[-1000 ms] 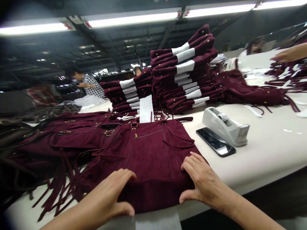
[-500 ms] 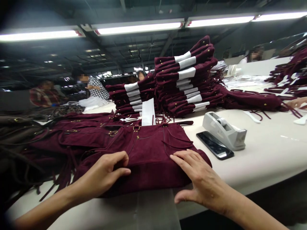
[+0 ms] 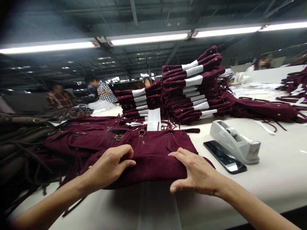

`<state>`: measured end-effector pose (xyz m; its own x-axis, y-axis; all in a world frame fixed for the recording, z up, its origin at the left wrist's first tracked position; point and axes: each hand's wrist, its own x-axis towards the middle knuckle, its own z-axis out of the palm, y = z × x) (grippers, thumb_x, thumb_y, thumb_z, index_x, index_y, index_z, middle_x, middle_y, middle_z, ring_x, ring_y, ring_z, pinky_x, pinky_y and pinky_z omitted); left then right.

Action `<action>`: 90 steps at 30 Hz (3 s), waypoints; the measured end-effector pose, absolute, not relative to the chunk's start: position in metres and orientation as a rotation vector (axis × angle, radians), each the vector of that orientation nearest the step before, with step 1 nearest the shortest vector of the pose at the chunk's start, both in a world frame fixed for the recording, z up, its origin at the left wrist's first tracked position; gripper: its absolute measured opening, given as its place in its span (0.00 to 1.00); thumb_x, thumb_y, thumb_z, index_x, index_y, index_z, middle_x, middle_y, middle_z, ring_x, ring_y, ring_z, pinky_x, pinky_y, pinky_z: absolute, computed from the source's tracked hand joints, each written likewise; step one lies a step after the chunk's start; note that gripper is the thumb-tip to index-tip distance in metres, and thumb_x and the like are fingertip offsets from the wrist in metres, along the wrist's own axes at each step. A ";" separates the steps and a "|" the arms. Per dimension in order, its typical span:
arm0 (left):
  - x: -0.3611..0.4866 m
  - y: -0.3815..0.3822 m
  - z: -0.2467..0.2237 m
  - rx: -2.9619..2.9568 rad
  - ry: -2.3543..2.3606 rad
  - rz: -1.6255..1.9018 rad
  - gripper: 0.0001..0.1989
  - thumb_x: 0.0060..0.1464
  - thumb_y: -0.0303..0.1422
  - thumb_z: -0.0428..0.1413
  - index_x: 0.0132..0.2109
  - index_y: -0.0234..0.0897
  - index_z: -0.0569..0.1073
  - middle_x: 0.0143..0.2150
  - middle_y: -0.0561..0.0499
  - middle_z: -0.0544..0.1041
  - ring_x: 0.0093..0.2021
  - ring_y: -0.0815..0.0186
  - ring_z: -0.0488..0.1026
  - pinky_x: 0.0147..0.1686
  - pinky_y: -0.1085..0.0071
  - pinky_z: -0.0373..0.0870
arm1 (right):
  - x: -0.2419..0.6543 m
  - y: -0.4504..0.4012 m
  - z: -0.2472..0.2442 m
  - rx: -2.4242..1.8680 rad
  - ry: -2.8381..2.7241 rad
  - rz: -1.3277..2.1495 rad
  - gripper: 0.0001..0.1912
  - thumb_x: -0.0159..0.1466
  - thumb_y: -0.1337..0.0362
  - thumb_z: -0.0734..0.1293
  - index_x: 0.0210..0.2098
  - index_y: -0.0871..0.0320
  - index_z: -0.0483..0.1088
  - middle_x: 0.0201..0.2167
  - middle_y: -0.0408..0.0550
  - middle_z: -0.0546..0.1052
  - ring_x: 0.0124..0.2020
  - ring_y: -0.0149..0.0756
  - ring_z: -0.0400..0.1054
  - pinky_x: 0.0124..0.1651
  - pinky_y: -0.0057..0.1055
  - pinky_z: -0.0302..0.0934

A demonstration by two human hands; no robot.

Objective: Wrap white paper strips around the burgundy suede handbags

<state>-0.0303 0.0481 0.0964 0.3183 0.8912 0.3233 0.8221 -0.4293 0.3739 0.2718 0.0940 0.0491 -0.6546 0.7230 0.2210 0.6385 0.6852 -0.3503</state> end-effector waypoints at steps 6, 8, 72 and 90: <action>-0.030 0.061 0.089 2.631 1.648 0.600 0.11 0.57 0.25 0.57 0.33 0.38 0.61 0.33 0.55 0.68 0.34 0.66 0.66 0.35 0.70 0.59 | 0.265 0.114 0.038 -0.968 -2.577 0.043 0.32 0.61 0.39 0.63 0.50 0.60 0.68 0.42 0.57 0.76 0.41 0.49 0.73 0.42 0.39 0.66; -0.030 0.067 0.081 2.782 1.694 0.521 0.09 0.60 0.26 0.55 0.34 0.37 0.62 0.34 0.52 0.68 0.34 0.64 0.66 0.36 0.68 0.60 | 0.263 0.124 0.037 -1.056 -2.629 0.019 0.28 0.64 0.40 0.61 0.47 0.58 0.68 0.37 0.54 0.78 0.37 0.48 0.73 0.38 0.37 0.64; -0.093 0.069 -0.019 3.493 1.501 0.637 0.12 0.63 0.22 0.47 0.52 0.32 0.69 0.33 0.51 0.75 0.30 0.66 0.68 0.31 0.67 0.61 | 0.254 0.151 -0.014 -0.685 -2.548 -0.326 0.20 0.68 0.72 0.57 0.55 0.54 0.70 0.30 0.45 0.73 0.31 0.34 0.67 0.35 0.29 0.60; -0.105 0.064 -0.026 3.470 1.458 0.771 0.25 0.62 0.20 0.49 0.65 0.36 0.60 0.39 0.49 0.77 0.32 0.68 0.72 0.36 0.68 0.67 | 0.313 0.134 -0.011 -1.338 -2.315 0.243 0.10 0.59 0.62 0.66 0.41 0.53 0.66 0.37 0.44 0.73 0.38 0.39 0.68 0.40 0.33 0.63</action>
